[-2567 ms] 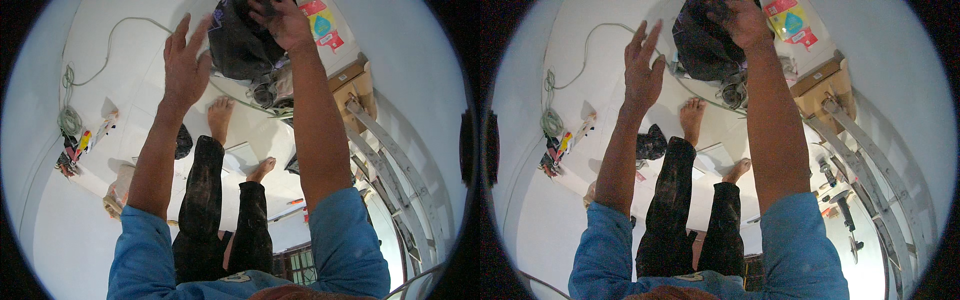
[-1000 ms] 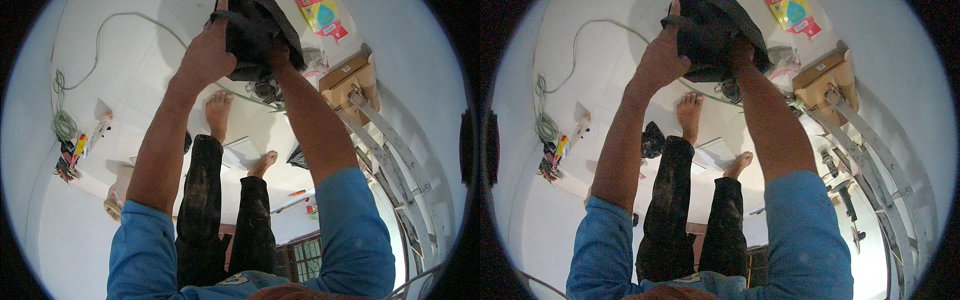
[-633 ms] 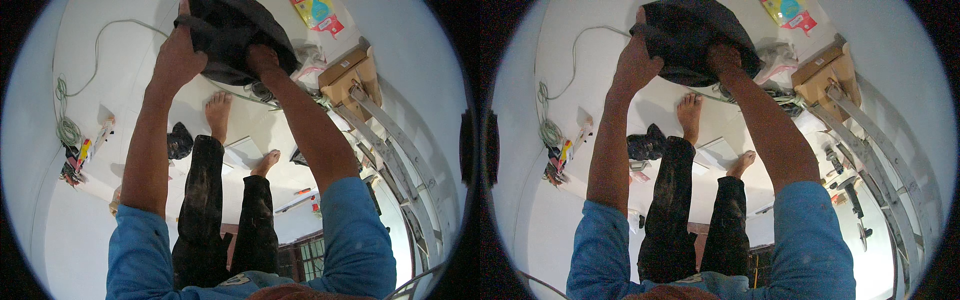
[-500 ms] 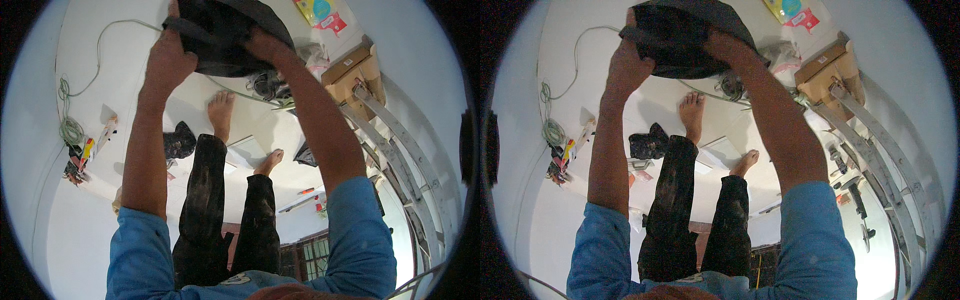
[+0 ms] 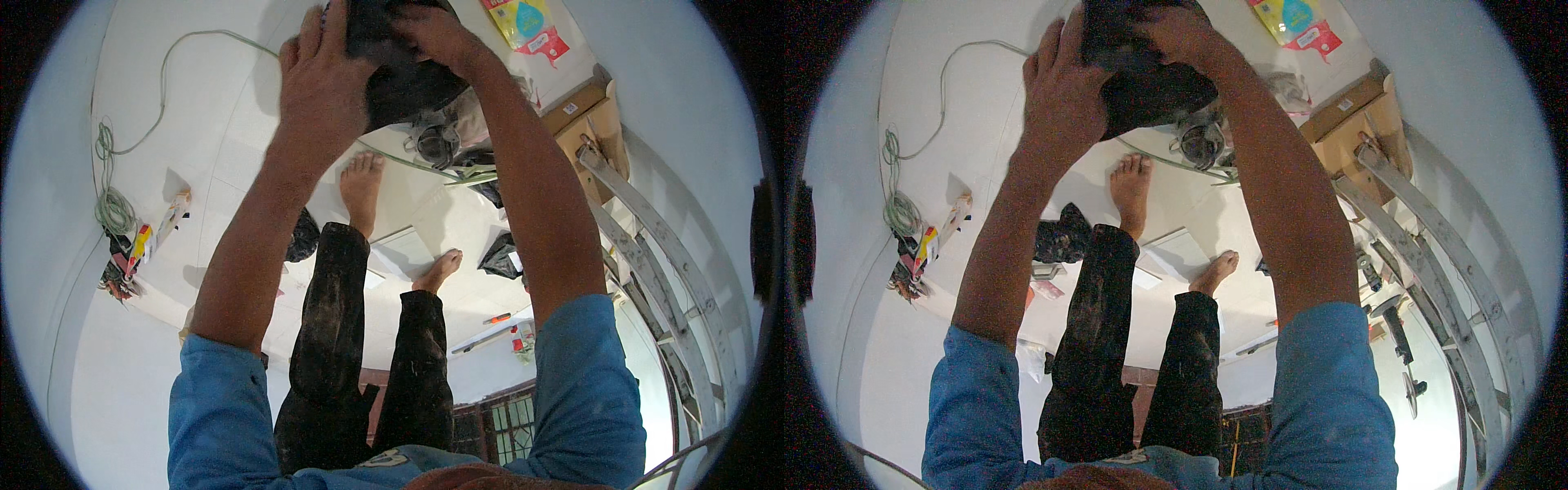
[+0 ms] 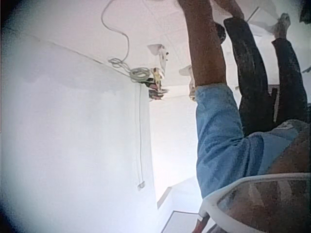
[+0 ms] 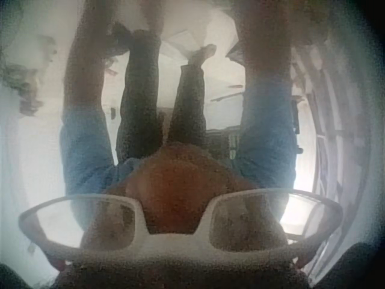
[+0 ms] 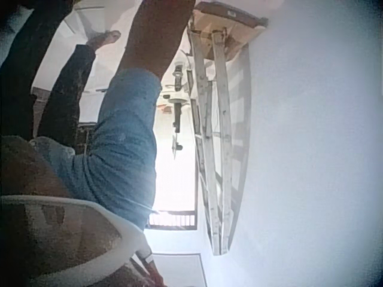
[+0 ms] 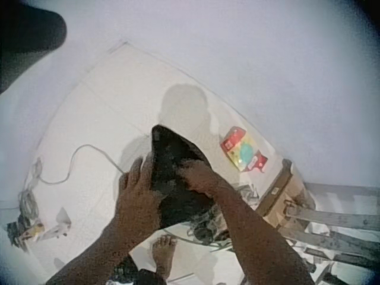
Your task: The person uses an angle grinder to cut a large ceramic tile leaning against a wall. After cutting, the person walks across the room and rummages through a bag and a bucket of tools.
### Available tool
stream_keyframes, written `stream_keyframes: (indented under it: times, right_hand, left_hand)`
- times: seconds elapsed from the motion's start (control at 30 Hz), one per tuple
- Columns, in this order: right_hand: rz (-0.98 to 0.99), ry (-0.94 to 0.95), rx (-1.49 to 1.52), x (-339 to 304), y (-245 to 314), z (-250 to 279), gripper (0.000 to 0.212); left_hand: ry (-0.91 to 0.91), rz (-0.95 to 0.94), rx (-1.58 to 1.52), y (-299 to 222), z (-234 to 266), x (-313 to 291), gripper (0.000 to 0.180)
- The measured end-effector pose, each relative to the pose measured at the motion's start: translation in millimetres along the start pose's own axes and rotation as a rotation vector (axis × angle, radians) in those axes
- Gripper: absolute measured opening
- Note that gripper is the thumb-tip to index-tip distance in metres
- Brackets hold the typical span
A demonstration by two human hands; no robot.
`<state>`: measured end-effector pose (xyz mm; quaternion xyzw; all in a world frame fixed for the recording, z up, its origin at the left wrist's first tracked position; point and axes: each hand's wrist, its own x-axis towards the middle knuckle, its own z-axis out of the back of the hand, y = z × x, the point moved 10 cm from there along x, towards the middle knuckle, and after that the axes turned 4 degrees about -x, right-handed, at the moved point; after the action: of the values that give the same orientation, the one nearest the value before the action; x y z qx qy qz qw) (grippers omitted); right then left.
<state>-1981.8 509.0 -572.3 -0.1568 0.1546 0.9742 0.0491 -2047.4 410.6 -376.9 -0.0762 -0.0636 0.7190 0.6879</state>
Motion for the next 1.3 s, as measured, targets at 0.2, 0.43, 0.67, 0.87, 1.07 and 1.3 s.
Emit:
stream_keyframes:
  times: [0.2,0.43,0.67,0.87,1.07,1.3]
  right_hand:
    - [-0.355,-0.005,0.244,-30,16,-27,0.032]
    - [-0.329,0.6,0.235,-96,71,-57,0.029]
    - [-0.408,0.518,0.18,-98,14,-61,0.03]
    - [-0.625,0.273,0.205,-42,16,-12,0.03]
    - [-0.763,0.249,0.227,-35,8,-41,0.031]
    - [-0.598,0.275,0.216,-17,39,-2,0.027]
  left_hand:
    - [0.223,0.262,0.014,57,-120,24,0.055]
    - [0.402,0.287,0.015,55,-130,31,0.078]
    - [0.363,0.225,-0.016,33,-129,24,0.074]
    - [0.398,0.293,0.107,69,-122,21,0.073]
    - [0.207,0.36,0.0,104,-117,34,0.064]
    - [0.068,0.266,0.015,187,-176,5,0.029]
